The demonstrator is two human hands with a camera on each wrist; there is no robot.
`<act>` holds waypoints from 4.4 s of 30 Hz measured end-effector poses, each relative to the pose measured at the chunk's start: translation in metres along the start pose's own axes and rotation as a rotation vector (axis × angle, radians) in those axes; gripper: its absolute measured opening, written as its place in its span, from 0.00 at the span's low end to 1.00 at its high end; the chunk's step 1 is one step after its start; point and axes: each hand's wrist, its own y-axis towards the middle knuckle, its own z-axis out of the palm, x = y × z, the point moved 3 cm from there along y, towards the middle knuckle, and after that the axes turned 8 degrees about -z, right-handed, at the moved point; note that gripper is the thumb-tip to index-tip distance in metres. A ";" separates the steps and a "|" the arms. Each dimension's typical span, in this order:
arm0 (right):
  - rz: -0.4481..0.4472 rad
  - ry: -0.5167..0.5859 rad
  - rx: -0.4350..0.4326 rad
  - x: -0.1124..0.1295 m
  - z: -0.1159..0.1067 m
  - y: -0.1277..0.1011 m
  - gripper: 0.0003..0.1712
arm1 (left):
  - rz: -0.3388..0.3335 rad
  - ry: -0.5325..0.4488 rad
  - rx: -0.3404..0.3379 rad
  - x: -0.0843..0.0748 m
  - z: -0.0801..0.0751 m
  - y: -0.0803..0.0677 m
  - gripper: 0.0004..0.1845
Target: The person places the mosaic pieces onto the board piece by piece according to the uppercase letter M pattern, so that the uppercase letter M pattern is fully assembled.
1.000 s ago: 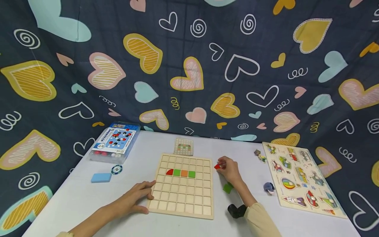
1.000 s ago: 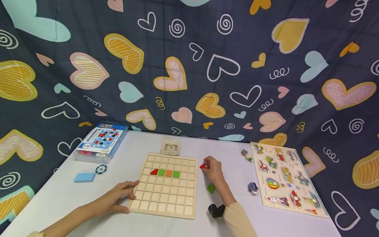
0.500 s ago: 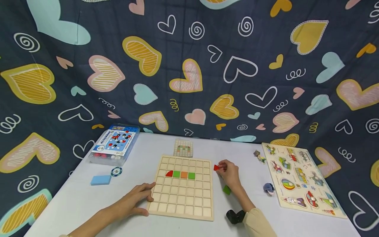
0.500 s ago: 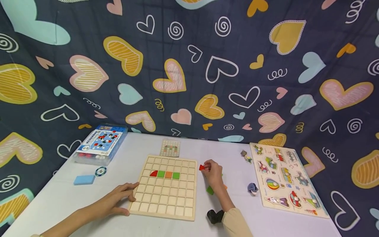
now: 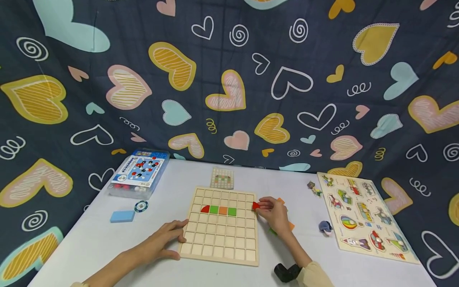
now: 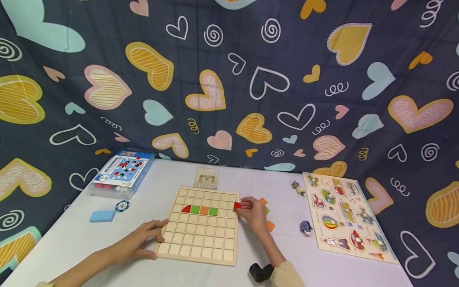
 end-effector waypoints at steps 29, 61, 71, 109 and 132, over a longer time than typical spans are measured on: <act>-0.084 0.055 0.006 0.015 0.036 -0.014 0.14 | -0.015 -0.019 0.019 0.001 0.000 0.001 0.16; 0.055 0.117 0.035 0.017 0.012 -0.008 0.13 | -0.039 -0.016 0.041 0.001 -0.002 0.005 0.16; 0.127 0.067 -0.031 0.001 -0.049 -0.031 0.16 | -0.023 -0.003 0.028 0.003 0.002 0.001 0.17; -0.027 -0.128 -0.017 -0.008 -0.037 -0.061 0.18 | -0.007 0.015 -0.018 0.001 -0.003 -0.001 0.15; -0.008 0.013 -0.025 0.006 -0.018 -0.070 0.16 | -0.012 -0.018 0.021 -0.001 -0.002 0.005 0.16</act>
